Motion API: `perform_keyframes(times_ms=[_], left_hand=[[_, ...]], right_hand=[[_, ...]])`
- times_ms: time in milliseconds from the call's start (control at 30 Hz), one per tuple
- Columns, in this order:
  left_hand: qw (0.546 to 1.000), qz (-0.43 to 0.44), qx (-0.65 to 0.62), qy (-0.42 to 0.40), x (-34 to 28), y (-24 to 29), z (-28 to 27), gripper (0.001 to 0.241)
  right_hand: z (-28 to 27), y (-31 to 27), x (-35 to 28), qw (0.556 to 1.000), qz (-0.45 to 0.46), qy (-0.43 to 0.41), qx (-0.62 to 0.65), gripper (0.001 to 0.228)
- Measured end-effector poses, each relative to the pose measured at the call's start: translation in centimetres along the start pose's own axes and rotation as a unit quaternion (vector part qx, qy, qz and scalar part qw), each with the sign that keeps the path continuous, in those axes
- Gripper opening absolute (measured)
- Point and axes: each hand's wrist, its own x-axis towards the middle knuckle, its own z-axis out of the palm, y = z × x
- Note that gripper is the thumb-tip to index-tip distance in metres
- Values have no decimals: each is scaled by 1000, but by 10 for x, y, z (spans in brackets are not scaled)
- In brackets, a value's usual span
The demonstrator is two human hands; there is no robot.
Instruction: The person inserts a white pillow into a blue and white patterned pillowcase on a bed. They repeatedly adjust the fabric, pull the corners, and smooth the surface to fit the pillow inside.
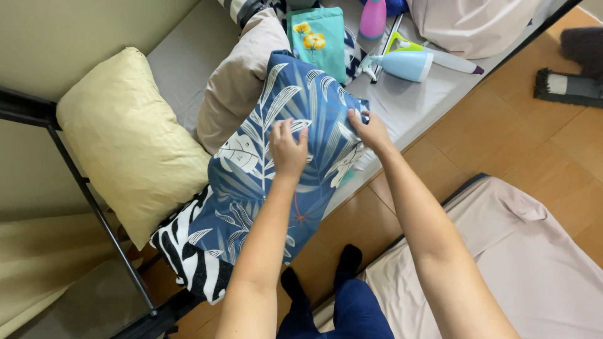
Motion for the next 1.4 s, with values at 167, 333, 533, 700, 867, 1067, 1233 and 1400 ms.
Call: perform_keyframes(times_ms=[167, 333, 533, 700, 867, 1067, 1233, 1400], left_hand=[[993, -11, 115, -20, 22, -22, -2, 55], [994, -4, 107, -30, 53, 7, -15, 58], [985, 98, 117, -74, 78, 36, -29, 48], [959, 183, 167, -138, 83, 52, -45, 45], [937, 179, 187, -234, 65, 43, -54, 58], [939, 170, 190, -230, 25, 67, -69, 54], [969, 153, 116, -154, 1, 71, -77, 35], [981, 147, -85, -94, 5, 58, -102, 21]], right_hand=[[8, -19, -40, 993, -1, -90, 76, 85], [6, -55, -97, 986, -8, -84, 144, 70], [22, -50, -147, 959, -28, -127, 251, 45], [23, -37, -176, 938, -47, -217, 267, 27], [-29, -83, -204, 985, -36, -158, 53, 36], [-36, -110, -219, 995, -92, -16, 33, 42], [-3, -114, -225, 979, -193, 60, -21, 78], [0, -133, -240, 987, -131, 37, -86, 96]])
